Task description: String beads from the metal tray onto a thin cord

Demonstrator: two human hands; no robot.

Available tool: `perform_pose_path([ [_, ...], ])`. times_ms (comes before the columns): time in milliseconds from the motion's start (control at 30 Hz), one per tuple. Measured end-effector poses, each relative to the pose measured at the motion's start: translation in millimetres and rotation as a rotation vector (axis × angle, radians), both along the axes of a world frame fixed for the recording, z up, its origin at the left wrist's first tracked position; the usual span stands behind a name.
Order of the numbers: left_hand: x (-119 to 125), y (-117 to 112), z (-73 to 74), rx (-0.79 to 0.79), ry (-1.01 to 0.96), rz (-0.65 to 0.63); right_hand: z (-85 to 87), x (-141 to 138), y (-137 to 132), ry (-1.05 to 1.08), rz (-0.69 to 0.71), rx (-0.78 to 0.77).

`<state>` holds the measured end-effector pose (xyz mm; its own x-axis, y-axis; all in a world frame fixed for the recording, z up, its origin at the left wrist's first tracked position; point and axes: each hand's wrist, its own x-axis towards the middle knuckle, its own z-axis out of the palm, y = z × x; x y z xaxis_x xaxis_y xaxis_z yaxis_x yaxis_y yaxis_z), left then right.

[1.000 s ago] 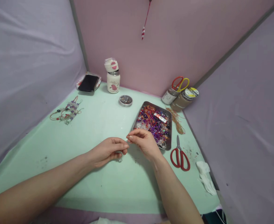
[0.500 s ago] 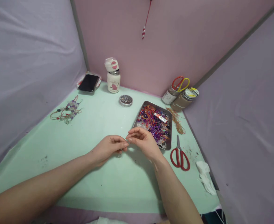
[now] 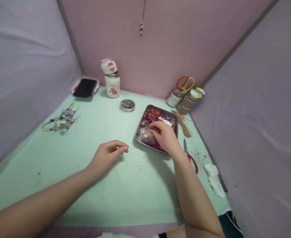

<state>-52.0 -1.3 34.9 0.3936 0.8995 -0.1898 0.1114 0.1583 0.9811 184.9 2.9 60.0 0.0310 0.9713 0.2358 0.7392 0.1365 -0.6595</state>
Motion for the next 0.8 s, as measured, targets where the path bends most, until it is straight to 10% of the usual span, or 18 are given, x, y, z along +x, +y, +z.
perform_pose_path([
  [300, -1.1, 3.5, 1.0, -0.024, 0.045, 0.024, -11.9, 4.3, 16.1, -0.536, 0.16, -0.16],
  [800, -1.0, 7.1, 0.7, -0.071, 0.062, 0.039, -22.0, -4.3, 15.5, -0.665, 0.164, -0.218],
])
